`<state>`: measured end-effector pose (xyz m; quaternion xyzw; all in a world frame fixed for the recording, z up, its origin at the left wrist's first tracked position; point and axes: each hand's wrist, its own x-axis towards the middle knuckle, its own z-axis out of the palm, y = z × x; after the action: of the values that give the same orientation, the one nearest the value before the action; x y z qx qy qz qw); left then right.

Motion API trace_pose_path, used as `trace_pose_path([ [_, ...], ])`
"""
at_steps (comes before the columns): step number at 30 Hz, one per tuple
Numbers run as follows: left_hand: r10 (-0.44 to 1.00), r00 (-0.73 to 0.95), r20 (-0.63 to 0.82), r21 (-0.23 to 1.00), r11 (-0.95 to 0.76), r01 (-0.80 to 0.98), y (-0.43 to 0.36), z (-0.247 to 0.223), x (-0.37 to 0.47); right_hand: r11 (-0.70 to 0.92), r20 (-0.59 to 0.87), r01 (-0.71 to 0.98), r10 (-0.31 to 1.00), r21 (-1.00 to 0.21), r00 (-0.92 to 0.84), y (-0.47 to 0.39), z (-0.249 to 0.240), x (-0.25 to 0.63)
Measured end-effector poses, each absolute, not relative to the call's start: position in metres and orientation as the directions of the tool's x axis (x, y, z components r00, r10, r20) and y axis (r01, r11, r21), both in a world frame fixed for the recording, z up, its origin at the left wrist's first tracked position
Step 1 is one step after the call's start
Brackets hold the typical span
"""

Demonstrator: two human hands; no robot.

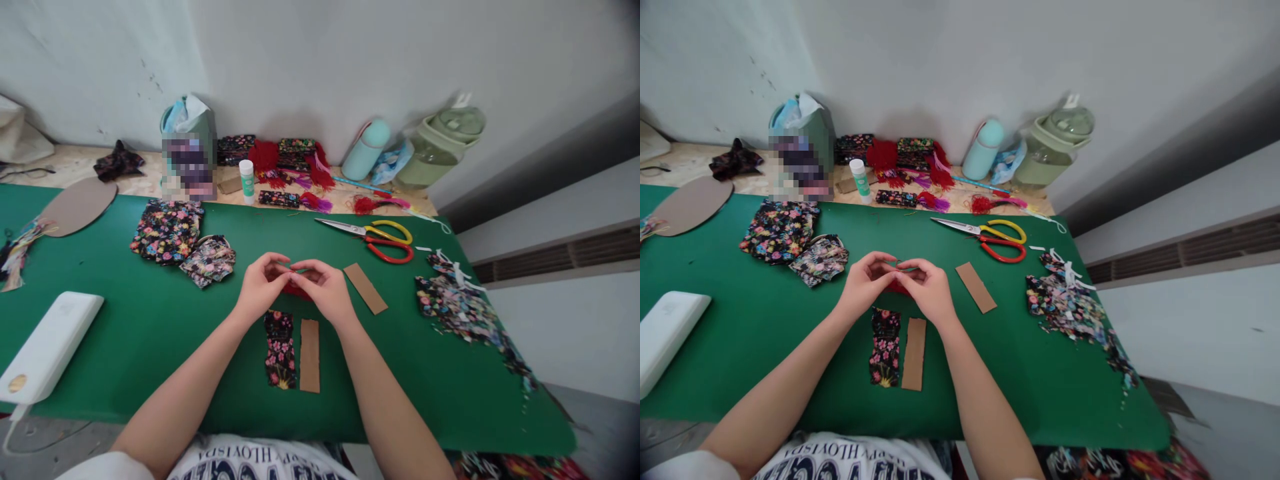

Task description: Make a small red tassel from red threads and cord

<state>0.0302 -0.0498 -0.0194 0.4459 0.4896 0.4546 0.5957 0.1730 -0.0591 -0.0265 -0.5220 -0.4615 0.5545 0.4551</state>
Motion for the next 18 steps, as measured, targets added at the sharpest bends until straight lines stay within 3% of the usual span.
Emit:
trace_pose_path([
  [6, 0.996, 0.078, -0.043, 0.995, 0.036, 0.09, -0.0532, -0.0208, 0.0302, 0.015, 0.012, 0.116, 1.0, -0.993, -0.027, -0.0619, -0.0223, 0.1708],
  [18, 0.989, 0.123, 0.087, 0.96, -0.116, 0.253, -0.0579, -0.0177, 0.0319, 0.104, 0.099, 0.404, 0.995, -0.909, -0.032, -0.0644, -0.0247, 0.1664],
])
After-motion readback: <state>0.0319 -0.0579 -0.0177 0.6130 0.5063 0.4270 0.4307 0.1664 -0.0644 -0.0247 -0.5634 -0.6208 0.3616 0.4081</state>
